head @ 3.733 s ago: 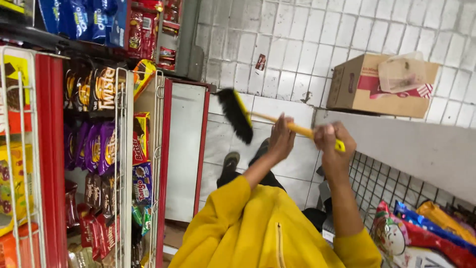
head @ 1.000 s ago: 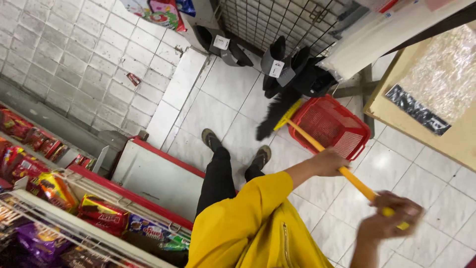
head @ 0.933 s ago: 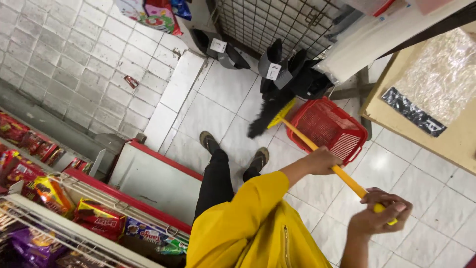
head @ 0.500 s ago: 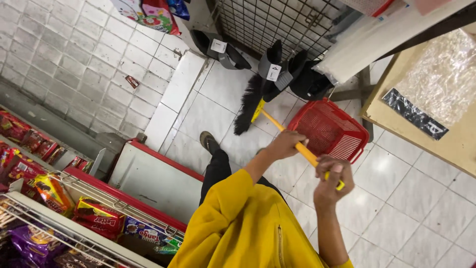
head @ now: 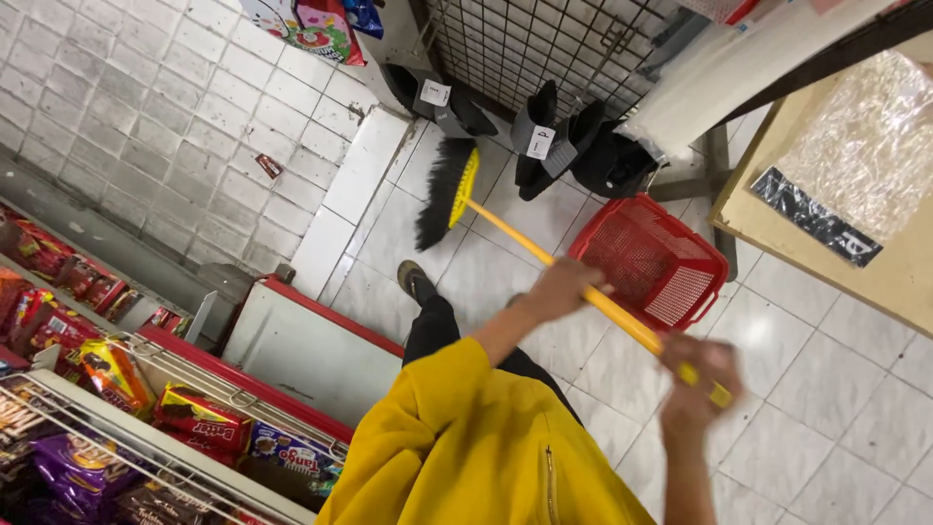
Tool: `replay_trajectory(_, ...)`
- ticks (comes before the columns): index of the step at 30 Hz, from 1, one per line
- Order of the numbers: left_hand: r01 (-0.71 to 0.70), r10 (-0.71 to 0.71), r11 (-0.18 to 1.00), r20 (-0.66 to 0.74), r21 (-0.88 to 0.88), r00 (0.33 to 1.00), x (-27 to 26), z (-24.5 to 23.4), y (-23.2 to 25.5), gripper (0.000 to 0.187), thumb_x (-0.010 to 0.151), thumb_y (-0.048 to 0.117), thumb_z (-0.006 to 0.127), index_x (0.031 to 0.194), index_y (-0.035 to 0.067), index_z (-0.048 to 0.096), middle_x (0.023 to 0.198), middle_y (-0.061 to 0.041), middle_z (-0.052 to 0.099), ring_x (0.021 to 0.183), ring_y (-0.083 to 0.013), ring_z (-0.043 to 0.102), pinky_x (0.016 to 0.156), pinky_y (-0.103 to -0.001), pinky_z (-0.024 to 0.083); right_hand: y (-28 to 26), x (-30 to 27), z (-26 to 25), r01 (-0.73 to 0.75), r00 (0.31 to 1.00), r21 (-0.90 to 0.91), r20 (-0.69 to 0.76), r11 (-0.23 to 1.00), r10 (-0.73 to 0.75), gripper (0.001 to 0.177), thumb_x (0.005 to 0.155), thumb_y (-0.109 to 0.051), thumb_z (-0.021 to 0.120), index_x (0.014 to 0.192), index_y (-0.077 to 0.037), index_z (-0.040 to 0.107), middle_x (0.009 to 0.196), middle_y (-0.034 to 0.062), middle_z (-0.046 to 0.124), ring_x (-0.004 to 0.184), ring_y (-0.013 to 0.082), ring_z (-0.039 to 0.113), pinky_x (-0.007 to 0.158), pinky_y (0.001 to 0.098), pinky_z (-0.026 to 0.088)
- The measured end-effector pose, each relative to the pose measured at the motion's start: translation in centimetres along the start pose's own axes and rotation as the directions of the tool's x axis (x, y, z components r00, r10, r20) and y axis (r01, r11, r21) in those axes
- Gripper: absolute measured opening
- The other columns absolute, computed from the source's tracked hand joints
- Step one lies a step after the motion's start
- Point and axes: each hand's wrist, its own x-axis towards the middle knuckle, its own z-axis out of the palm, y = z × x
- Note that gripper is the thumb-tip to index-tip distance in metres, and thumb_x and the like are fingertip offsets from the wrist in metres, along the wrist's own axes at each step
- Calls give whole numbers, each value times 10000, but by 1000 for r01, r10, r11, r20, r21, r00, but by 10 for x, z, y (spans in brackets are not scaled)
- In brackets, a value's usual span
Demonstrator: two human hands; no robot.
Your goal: The person sweeps the tiled floor of a small shop using a yellow broom. They move around various obstacles, including stacked cardboard boxes, a red shopping basket, and refrigerated display cases, sweeping debris from the aisles and corners.
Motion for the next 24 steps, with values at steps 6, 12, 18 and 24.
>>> replay_trajectory(6,-98,65,991,317,89,946,19,89,42,125,866,324,657,945,244,603,869,9,775,933,-236,753,988,-438,442,65,-20,-124,323,946,29,-26,946,-323,357,1133,-273,474,871,-31,497,783,136,517,617,270,593,1057,523,576)
replay_trajectory(12,-131,134,990,51,-48,990,3,94,-36,209,665,73,764,839,153,680,812,22,726,791,-226,669,751,-383,472,55,-22,-25,101,982,-28,161,994,-96,182,1107,-141,416,1031,-52,556,901,90,635,793,149,586,885,343,523)
replay_trajectory(18,39,-54,990,108,138,993,4,75,-118,98,760,291,713,826,251,652,760,5,726,819,-249,751,829,-421,569,69,7,43,232,944,65,226,971,-241,335,1058,-197,494,891,50,648,702,130,577,535,166,501,811,428,540)
replay_trajectory(24,153,-148,982,-60,108,987,-5,3,-116,175,824,345,683,748,247,560,680,13,677,754,-258,727,775,-403,569,56,22,99,177,885,184,401,967,-238,239,988,-138,581,875,39,694,815,176,670,545,156,537,593,340,542)
